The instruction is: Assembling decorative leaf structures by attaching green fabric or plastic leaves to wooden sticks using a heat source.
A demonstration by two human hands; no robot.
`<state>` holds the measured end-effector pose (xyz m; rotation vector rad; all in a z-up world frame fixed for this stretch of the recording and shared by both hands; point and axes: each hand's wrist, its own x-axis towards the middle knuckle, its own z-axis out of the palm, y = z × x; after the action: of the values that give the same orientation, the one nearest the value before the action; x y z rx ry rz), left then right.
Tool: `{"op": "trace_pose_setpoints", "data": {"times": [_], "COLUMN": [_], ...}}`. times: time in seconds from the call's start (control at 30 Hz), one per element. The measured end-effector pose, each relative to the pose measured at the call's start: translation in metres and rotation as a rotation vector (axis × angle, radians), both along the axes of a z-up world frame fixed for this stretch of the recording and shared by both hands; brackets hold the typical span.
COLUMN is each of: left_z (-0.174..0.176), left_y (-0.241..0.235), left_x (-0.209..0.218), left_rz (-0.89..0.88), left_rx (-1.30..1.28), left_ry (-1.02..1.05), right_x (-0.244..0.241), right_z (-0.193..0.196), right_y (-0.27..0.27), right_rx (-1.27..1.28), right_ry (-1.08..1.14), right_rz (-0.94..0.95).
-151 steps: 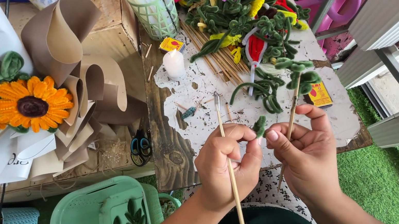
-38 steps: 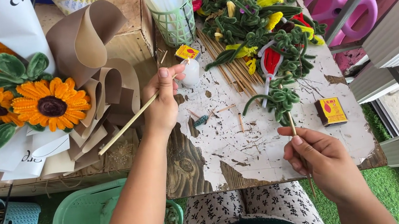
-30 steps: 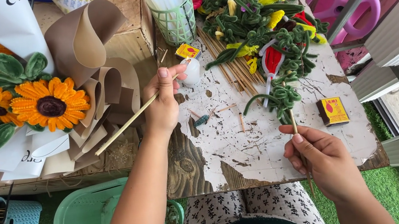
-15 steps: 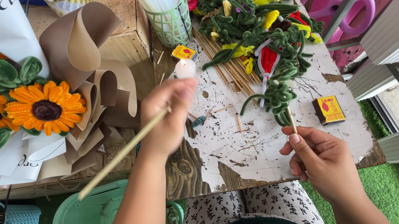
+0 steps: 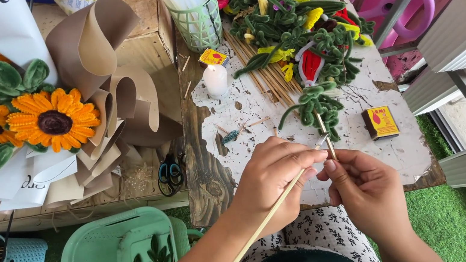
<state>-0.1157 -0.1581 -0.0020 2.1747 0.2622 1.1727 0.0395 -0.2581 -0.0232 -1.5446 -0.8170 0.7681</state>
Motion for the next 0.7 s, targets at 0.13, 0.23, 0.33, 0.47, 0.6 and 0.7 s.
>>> {"op": "trace_pose_setpoints", "data": {"times": [0.13,0.23,0.33,0.47,0.6,0.7], "left_z": [0.001,0.001,0.004,0.009,0.003,0.01], "left_y": [-0.006,-0.01,-0.012,-0.012,-0.001,0.022], "left_x": [-0.001,-0.002,-0.004,-0.004,0.002,0.003], "left_rz": [0.011,0.004,-0.028,-0.004,0.042,-0.042], "left_rx": [-0.053,-0.117,-0.303,-0.537,-0.572,-0.524], "left_ry": [0.02,0.011,-0.021,0.02,0.101,0.038], "right_x": [0.001,0.001,0.0,0.005,0.015,0.032], "right_z": [-0.007,-0.009,-0.006,-0.005,-0.001,0.005], "right_y": [-0.003,-0.004,-0.006,-0.01,-0.022,-0.027], "right_rx": [0.023,0.054,0.061,0.082,0.255,0.339], "right_ry": [0.0,0.001,0.02,0.075,0.111,0.164], "right_rz": [-0.002,0.011,0.02,0.044,0.071,0.039]}}
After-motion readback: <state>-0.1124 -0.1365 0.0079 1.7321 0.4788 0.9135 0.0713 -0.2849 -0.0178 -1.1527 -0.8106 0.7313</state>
